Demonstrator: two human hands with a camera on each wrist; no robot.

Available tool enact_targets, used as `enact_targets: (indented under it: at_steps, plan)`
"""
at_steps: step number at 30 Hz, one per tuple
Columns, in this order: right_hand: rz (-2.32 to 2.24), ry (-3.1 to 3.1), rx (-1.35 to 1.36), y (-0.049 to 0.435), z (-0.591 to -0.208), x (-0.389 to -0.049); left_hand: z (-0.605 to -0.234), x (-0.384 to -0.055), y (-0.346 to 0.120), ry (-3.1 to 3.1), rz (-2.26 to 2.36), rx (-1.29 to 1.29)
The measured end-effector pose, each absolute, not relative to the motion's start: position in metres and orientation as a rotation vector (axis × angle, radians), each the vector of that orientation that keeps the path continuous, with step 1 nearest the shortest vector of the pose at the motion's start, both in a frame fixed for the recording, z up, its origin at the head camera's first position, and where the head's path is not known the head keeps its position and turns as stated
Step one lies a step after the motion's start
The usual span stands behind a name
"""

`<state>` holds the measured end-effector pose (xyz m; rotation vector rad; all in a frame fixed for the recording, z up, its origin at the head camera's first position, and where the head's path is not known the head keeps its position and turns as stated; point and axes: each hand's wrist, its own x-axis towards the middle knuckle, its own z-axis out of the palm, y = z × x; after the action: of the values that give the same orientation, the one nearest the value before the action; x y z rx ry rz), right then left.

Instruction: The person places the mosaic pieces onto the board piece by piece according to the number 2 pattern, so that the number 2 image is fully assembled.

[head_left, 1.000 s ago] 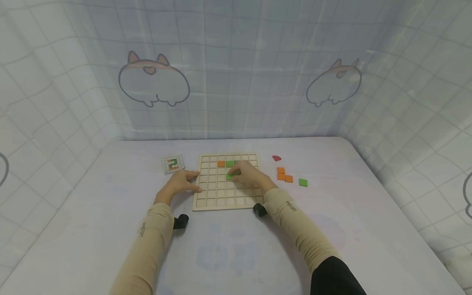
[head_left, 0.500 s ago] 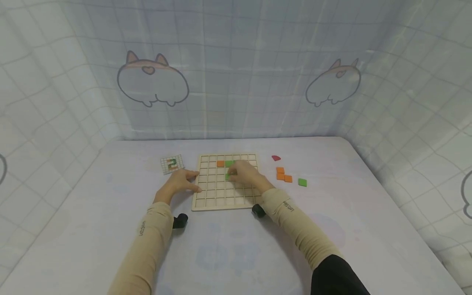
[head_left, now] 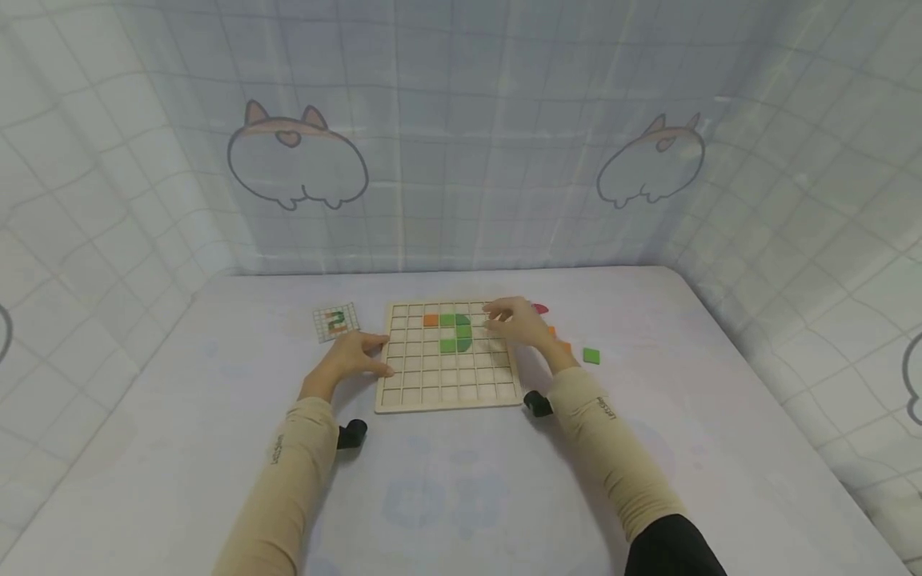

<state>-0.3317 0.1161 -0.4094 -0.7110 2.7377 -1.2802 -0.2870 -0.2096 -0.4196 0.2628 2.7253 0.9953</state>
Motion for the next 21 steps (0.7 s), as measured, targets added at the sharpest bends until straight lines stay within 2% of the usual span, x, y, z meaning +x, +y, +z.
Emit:
enact_targets:
  at_steps: [13,21]
  plan:
    - [-1.019,2.868,-0.348,0.23,-0.403,-0.309,-0.42,-0.289,-0.208,2.746,0.968,0.252]
    - [-0.954,2.77,-0.3,0.261,-0.417,-0.296,-0.414,-0.288,-0.203,2.77,0.912,0.229]
